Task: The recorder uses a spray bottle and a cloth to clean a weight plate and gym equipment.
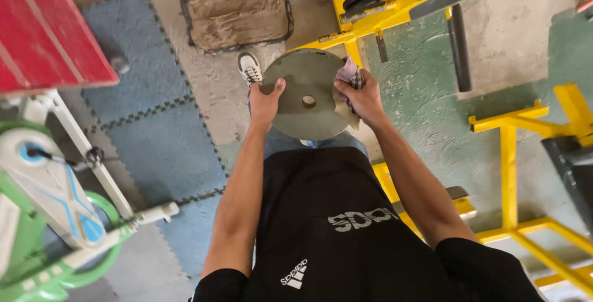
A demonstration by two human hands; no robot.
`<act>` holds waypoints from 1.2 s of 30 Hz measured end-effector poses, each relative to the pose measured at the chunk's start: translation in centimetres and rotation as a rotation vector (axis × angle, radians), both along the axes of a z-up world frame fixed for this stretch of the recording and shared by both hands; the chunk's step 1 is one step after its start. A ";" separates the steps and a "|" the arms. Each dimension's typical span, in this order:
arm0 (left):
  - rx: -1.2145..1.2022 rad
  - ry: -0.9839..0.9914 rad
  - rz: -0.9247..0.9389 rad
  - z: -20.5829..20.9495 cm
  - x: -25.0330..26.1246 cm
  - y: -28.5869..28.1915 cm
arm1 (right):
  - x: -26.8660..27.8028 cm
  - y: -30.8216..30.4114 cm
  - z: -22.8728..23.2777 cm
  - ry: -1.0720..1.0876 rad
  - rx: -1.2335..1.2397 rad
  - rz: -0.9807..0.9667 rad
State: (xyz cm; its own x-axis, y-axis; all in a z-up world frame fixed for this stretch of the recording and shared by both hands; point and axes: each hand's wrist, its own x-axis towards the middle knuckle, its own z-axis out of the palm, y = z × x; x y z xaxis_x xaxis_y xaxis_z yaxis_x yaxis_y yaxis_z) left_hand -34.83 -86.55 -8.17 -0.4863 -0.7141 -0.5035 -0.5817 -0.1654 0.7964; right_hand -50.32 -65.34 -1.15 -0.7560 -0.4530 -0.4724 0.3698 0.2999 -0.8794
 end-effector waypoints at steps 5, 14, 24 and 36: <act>0.203 0.114 -0.079 -4.0 -5.6 -6.7 | -2.2 -5.2 -4.9 -0.032 0.233 -0.160; 0.358 0.042 -0.343 -14.2 -13.8 -17.3 | -3.6 -14.5 -10.0 -0.108 0.344 -0.428; 0.305 -0.006 -0.602 -29.9 -20.5 -17.5 | -5.1 -14.9 -25.3 -0.103 0.434 -0.605; 0.188 0.064 -0.668 -49.5 -27.2 -10.7 | -8.8 -7.4 -47.5 -0.150 0.397 -0.666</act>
